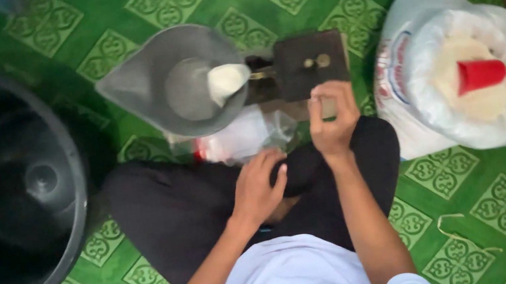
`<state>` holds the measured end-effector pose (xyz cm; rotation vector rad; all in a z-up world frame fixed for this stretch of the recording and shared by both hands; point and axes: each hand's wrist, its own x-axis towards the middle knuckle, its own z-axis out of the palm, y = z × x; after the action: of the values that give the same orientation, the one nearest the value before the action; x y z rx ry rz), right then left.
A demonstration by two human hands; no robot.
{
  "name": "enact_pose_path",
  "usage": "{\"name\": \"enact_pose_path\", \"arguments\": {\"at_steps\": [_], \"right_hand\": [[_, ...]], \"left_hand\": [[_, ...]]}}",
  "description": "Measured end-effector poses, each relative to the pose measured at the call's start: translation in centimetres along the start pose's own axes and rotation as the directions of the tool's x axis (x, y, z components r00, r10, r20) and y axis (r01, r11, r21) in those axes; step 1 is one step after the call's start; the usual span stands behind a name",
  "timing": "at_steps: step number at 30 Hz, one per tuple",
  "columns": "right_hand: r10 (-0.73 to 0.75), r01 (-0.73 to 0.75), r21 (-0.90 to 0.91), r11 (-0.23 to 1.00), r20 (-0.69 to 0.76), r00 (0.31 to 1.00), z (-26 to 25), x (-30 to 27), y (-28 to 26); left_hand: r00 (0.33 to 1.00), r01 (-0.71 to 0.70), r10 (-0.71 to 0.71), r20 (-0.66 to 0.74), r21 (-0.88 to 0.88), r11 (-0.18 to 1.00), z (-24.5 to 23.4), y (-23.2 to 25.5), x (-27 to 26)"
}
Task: Manually packaging white powder by scooping it from a large sack into a scale funnel and then guiding it into small plastic bags.
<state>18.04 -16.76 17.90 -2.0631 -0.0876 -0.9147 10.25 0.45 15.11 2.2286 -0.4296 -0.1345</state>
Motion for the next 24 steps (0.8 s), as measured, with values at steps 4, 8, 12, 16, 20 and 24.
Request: {"name": "enact_pose_path", "arguments": {"at_steps": [4, 8, 12, 16, 20, 24], "right_hand": [[0.134, -0.146, 0.068, 0.987, 0.153, 0.979, 1.9, 1.8, 0.2], [0.240, -0.267, 0.044, 0.963, 0.315, 0.918, 3.5, 3.9, -0.5], [0.251, -0.249, -0.071, 0.966, 0.487, 0.837, 5.1, 5.3, -1.0], [0.236, -0.199, -0.128, 0.972, 0.542, 0.806, 6.6, 6.1, -2.4], [0.230, -0.155, -0.178, 0.972, 0.565, 0.792, 7.9, 6.1, -2.0], [0.189, -0.103, -0.180, 0.978, 0.573, 0.798, 8.4, 6.0, -1.5]], "left_hand": [[0.981, -0.054, 0.061, -0.181, 0.044, 0.998, -5.0, 0.1, 2.9], [0.949, -0.070, 0.087, -0.304, 0.067, 0.995, -8.2, -0.9, 5.0], [0.941, -0.062, 0.098, -0.324, 0.121, 0.991, -9.9, -1.6, 6.6], [0.931, -0.077, 0.156, -0.329, 0.243, 0.967, -8.4, -3.6, 8.1], [0.948, -0.055, 0.138, -0.287, 0.279, 0.959, -7.0, -4.5, 9.1], [0.959, -0.027, 0.102, -0.264, 0.271, 0.962, -5.8, -4.9, 9.4]]}}
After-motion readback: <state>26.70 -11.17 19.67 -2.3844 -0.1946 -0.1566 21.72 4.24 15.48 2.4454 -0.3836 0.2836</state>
